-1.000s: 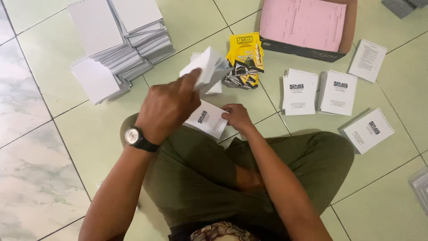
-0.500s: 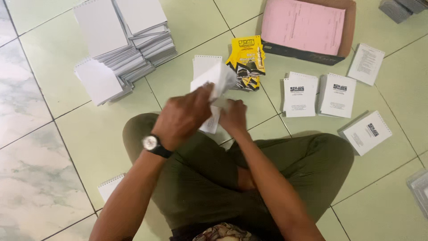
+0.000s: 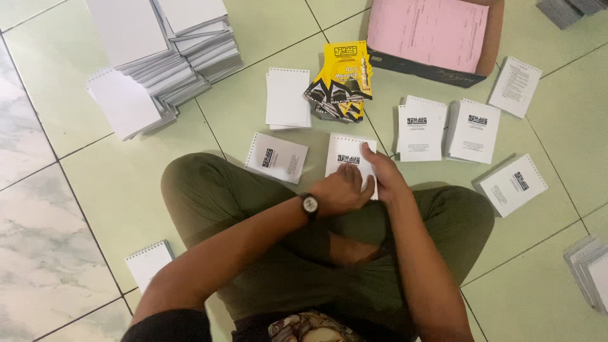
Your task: The person sits on the floor and organizes stacks of spiral-bound notebooks. They pick up notebooks, flip through the pages, and arrange them into neat piles on the tiled floor.
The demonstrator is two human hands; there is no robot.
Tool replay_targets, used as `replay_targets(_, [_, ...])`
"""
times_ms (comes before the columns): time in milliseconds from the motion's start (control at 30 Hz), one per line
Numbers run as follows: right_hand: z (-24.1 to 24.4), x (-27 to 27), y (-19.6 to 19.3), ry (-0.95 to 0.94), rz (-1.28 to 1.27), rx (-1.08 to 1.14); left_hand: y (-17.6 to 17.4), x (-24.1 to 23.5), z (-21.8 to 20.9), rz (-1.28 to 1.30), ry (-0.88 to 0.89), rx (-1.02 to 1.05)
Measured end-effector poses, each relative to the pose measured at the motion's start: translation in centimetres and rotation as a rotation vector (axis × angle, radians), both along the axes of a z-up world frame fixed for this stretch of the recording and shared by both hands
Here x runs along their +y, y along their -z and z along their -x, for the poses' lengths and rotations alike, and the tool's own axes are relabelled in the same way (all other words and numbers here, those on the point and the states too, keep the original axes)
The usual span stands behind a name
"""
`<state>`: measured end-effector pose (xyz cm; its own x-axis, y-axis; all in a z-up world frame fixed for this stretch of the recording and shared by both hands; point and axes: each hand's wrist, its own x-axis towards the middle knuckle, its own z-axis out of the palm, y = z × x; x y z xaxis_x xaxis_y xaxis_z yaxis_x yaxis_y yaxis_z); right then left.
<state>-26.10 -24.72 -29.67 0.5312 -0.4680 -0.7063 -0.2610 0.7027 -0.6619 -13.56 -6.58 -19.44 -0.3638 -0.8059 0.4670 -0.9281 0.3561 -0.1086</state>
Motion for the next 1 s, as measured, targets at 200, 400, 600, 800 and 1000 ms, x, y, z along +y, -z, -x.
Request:
replay_targets(200, [-5.1, 5.6, -9.8, 0.081, 0.236, 0.148, 12.0, -2.6, -0.9, 0.021, 0.014, 0.012])
replay_targets(400, [-2.8, 6.2, -9.3, 0.182, 0.274, 0.241, 4.8, -2.9, -3.7, -0.529, -0.051, 0.120])
replay_targets(600, [-1.7, 6.2, -10.3, 0.285, -0.028, 0.099, 4.7, -5.9, -5.3, -0.723, -0.172, 0.364])
replay_targets(800, [-1.0, 5.6, -6.8, 0.224, 0.002, 0.120, 4.4, -8.2, -7.4, -0.867, -0.201, 0.495])
replay_targets(1000, [-1.6, 6.1, -8.8, 0.256, 0.000, 0.161, 2.3, -8.0, -8.6, -0.938, -0.235, 0.680])
